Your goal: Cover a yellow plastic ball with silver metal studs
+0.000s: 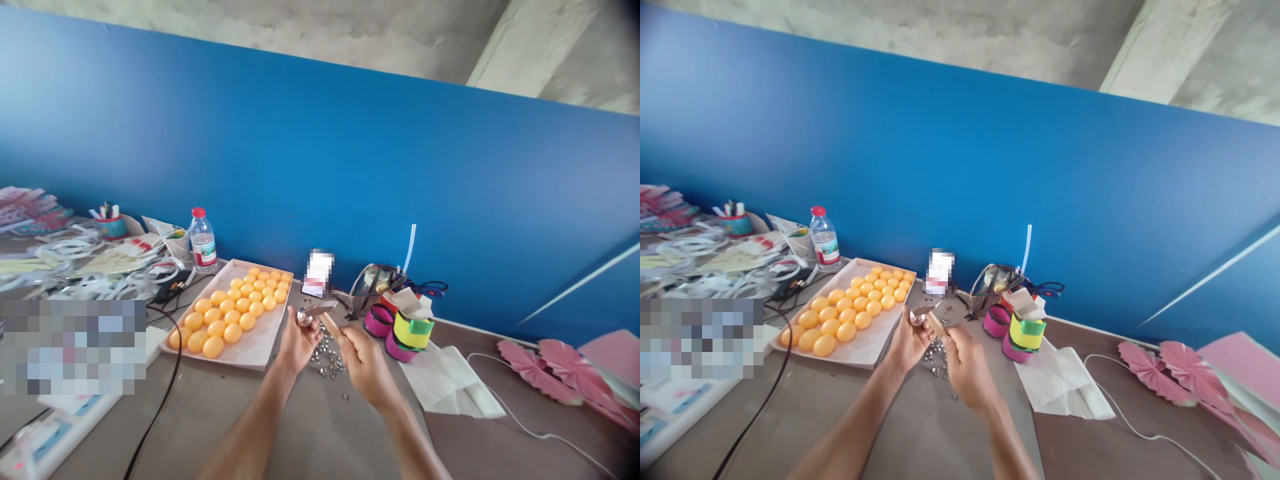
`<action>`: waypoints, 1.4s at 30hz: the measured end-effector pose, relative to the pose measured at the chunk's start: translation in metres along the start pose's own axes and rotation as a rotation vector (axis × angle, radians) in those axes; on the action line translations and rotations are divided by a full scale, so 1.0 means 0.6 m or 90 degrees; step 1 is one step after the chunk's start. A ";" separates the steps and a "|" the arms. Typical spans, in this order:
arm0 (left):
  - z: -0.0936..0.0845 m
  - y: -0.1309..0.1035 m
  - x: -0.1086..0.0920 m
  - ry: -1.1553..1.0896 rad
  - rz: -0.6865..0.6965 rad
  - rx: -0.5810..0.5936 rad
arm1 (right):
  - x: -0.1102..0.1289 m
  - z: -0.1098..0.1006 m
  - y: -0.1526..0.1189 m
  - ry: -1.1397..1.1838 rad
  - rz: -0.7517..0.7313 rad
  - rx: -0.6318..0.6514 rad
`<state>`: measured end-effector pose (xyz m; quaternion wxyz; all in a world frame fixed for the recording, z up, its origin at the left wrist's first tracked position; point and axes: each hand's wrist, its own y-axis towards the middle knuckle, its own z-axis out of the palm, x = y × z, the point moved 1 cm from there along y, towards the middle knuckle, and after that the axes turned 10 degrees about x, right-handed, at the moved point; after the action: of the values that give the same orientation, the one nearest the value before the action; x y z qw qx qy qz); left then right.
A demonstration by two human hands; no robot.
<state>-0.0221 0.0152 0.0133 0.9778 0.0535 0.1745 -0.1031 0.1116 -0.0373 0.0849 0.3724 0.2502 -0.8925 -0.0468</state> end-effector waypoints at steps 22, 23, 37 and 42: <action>-0.005 0.004 0.005 -0.065 -0.028 0.046 | -0.027 0.015 0.007 -0.063 -0.033 -0.029; -0.005 0.005 0.005 -0.065 -0.024 0.045 | -0.027 0.015 0.006 -0.059 -0.030 -0.025; -0.010 0.005 0.000 -0.090 -0.034 0.054 | -0.032 0.021 0.009 -0.062 -0.001 -0.012; -0.007 0.004 0.000 -0.078 -0.033 0.043 | -0.031 0.025 0.008 -0.051 -0.005 -0.043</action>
<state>-0.0230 0.0181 0.0095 0.9813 0.0753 0.1121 -0.1373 0.1101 -0.0255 0.0634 0.3441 0.2388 -0.9038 -0.0880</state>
